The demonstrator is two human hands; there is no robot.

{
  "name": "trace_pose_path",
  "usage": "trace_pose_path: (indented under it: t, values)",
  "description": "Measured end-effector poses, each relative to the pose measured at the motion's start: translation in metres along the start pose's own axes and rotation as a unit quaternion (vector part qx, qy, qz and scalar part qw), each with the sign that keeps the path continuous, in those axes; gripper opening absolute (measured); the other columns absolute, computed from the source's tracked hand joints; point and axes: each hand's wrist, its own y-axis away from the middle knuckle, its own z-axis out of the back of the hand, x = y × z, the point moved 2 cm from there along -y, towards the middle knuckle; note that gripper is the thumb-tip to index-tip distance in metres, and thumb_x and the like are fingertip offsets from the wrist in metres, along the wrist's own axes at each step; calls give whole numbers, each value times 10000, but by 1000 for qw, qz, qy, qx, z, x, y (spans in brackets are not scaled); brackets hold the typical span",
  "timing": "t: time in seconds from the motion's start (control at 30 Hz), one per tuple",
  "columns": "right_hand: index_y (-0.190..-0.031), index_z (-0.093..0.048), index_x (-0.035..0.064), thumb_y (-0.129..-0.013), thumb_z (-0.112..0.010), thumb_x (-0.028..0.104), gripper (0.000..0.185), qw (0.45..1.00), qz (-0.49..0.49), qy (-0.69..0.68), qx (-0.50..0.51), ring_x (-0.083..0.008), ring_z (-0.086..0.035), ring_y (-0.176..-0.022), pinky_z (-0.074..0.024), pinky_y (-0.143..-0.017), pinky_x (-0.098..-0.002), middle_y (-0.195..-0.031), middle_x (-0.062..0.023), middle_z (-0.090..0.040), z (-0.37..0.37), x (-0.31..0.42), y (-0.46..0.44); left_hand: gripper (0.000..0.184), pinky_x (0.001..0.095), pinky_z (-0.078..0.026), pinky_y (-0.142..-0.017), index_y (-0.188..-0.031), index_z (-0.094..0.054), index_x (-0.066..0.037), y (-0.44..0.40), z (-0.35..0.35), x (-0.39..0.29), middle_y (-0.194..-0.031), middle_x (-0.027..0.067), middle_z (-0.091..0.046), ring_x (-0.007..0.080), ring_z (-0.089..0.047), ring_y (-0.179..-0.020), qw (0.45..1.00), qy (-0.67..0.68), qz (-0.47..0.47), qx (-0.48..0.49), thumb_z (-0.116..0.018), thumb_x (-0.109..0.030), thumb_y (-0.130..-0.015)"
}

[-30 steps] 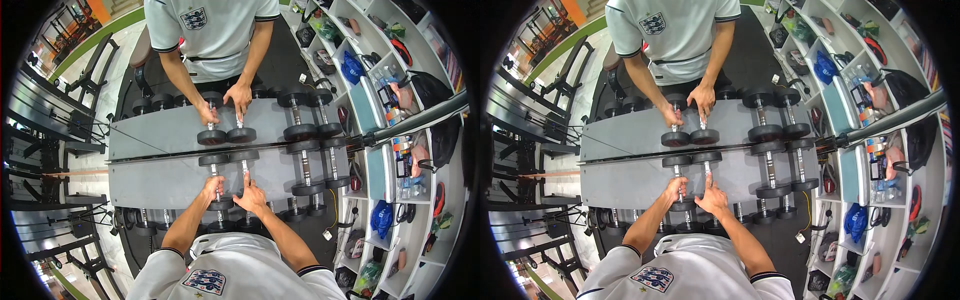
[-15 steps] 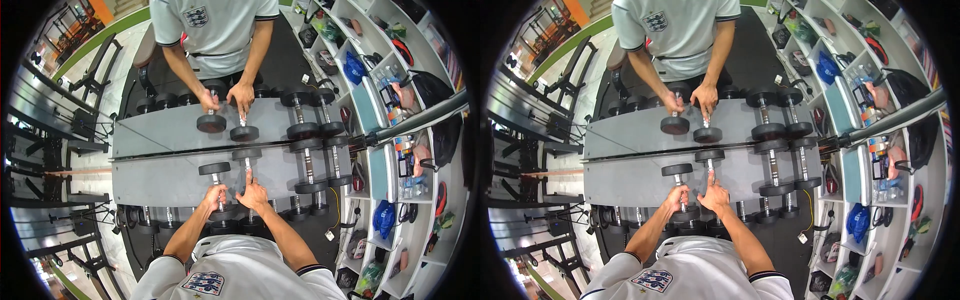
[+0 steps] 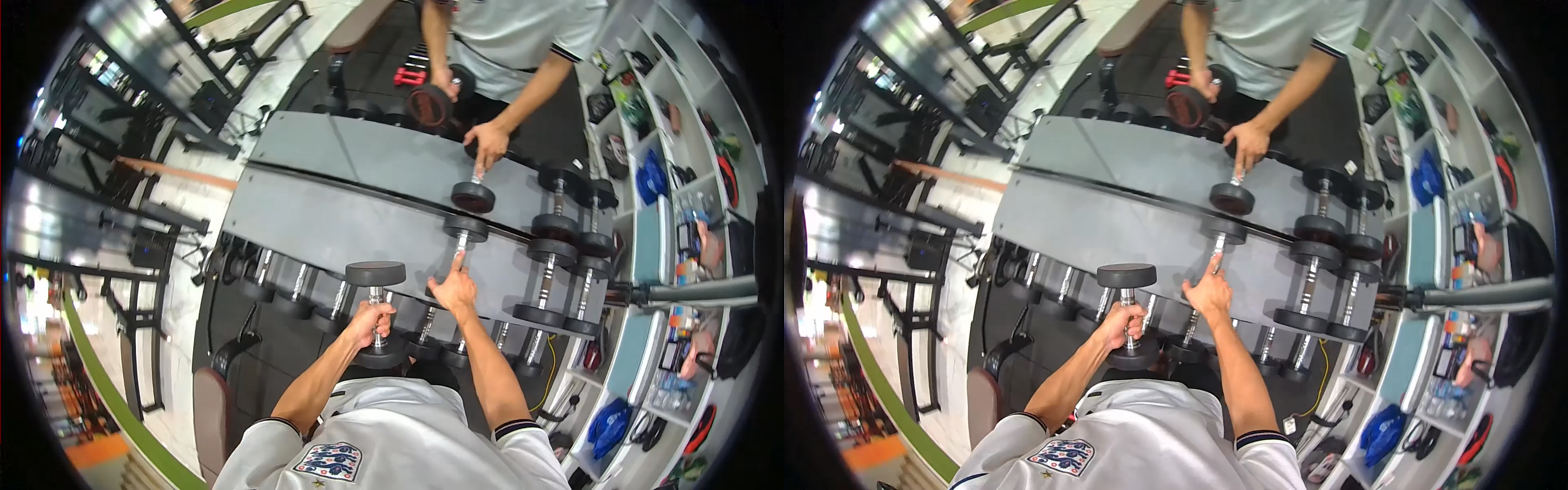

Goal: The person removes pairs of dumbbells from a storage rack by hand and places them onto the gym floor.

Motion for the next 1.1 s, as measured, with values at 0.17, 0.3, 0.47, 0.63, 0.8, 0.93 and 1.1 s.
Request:
trace_pose_path:
  t: [0.17,0.3,0.47,0.63,0.8,0.93,1.1]
  values:
    - [-1531,-97,-35,-775,-696,489,1098,1000,15,4,-15,-424,-627,-1063,-519,-913,-452,-1244,-280,-573,2,2,6,237,303,-349,-394,-668,-472,-81,57,20,36,-510,0,-403,103,-392,-396,997,52,-56,-30,-631,-31,-837]
    - [-1533,-80,-29,-791,-675,526,1102,1000,12,26,-11,-410,-596,-1133,-490,-966,-456,-1283,-270,-556,1,5,11,201,297,-345,-398,-728,-469,-91,105,30,72,-516,-2,-400,103,-385,-390,988,106,-92,-67,-624,-28,-840]
    - [-1509,-125,-60,-791,-687,524,1082,997,37,50,-55,-416,-616,-1096,-498,-950,-462,-1236,-288,-580,-17,0,4,185,293,-326,-403,-818,-465,-115,165,41,120,-514,-3,-385,109,-365,-379,971,175,-127,-104,-625,-28,-849]
    - [-1517,-158,-27,-806,-650,570,1050,992,53,76,-84,-417,-628,-1080,-498,-934,-478,-1175,-280,-629,-25,-4,3,178,282,-338,-398,-756,-488,-95,215,69,173,-526,-15,-411,93,-394,-394,941,238,-185,-154,-630,-39,-848]
    - [-1478,-331,55,-874,-556,598,843,983,74,133,-98,-444,-630,-1066,-494,-919,-519,-1148,-274,-652,-32,-7,6,218,285,-341,-394,-724,-469,-101,262,104,220,-518,-16,-409,94,-393,-388,902,302,-236,-197,-637,-30,-843]
    - [-1447,-392,95,-907,-548,545,720,960,134,207,-135,-469,-527,-1201,-436,-953,-598,-1382,-236,-500,-48,-10,35,215,285,-347,-390,-743,-469,-97,300,137,261,-525,-18,-417,93,-395,-390,873,350,-257,-222,-648,-24,-836]
    - [-1521,-285,99,-873,-634,457,818,877,317,299,-201,-480,-238,-1415,-274,-1065,-676,-1556,-212,-259,-112,37,159,220,286,-344,-394,-708,-475,-101,350,180,316,-509,-21,-409,93,-386,-382,838,398,-274,-254,-644,-35,-832]
